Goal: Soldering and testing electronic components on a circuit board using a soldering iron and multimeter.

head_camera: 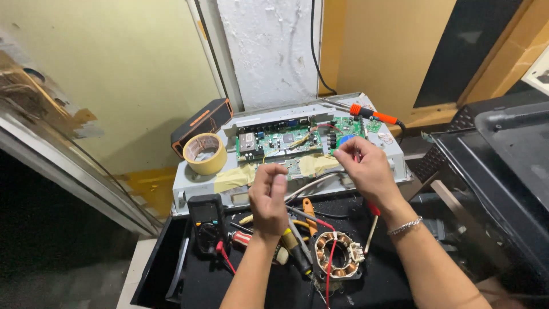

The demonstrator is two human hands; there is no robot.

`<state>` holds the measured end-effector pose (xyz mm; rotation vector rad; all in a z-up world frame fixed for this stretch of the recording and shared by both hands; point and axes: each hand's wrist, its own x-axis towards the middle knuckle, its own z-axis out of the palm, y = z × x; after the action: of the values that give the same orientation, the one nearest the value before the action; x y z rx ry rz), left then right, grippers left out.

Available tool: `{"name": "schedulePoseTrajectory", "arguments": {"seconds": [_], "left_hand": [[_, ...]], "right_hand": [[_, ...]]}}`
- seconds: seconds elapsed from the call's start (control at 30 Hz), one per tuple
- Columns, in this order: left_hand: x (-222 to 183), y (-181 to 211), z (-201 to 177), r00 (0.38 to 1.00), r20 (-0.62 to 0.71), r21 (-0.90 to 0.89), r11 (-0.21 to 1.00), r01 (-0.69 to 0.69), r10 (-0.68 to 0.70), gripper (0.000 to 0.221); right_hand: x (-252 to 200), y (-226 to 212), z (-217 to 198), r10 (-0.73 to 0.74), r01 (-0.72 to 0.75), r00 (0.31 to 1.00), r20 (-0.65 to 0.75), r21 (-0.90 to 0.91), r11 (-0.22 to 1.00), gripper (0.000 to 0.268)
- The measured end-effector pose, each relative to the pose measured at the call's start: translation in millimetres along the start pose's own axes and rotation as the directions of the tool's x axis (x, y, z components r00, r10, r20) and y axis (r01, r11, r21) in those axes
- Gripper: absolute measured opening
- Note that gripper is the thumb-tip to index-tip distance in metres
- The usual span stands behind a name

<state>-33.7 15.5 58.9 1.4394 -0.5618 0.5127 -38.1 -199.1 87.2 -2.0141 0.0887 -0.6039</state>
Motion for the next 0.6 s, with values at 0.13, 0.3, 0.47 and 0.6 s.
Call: {"name": "schedulePoseTrajectory", "arguments": {"seconds": [0.13, 0.3, 0.47, 0.6], "left_hand": [[7, -13, 1, 0.98, 0.041, -0.573, 0.799, 0.183, -0.195, 0.031], [8, -19, 0, 0.947, 0.158, -0.749, 0.591, 0.3, -0.281, 0.029], [10, -13, 5, 0.925, 0.221, -0.739, 0.565, 0.366, -0.309, 0.03], [7, -33, 3, 0.954, 0.048, -0.662, 0.705, 0.253, -0.297, 0.03]], "right_hand": [[-14, -7, 5, -0.15, 0.152, 0.988, 0.039, -0.047, 0.987, 0.028], [-24, -20, 17, -0.482, 0.498, 0.863, 0.151, -0.102, 0.861, 0.043], [-26, 3, 35, -0.671, 0.718, 0.693, 0.264, -0.172, 0.675, 0.038], [-27, 12, 38, -0.669, 0.746, 0.662, 0.338, -0.218, 0.629, 0.034]]}}
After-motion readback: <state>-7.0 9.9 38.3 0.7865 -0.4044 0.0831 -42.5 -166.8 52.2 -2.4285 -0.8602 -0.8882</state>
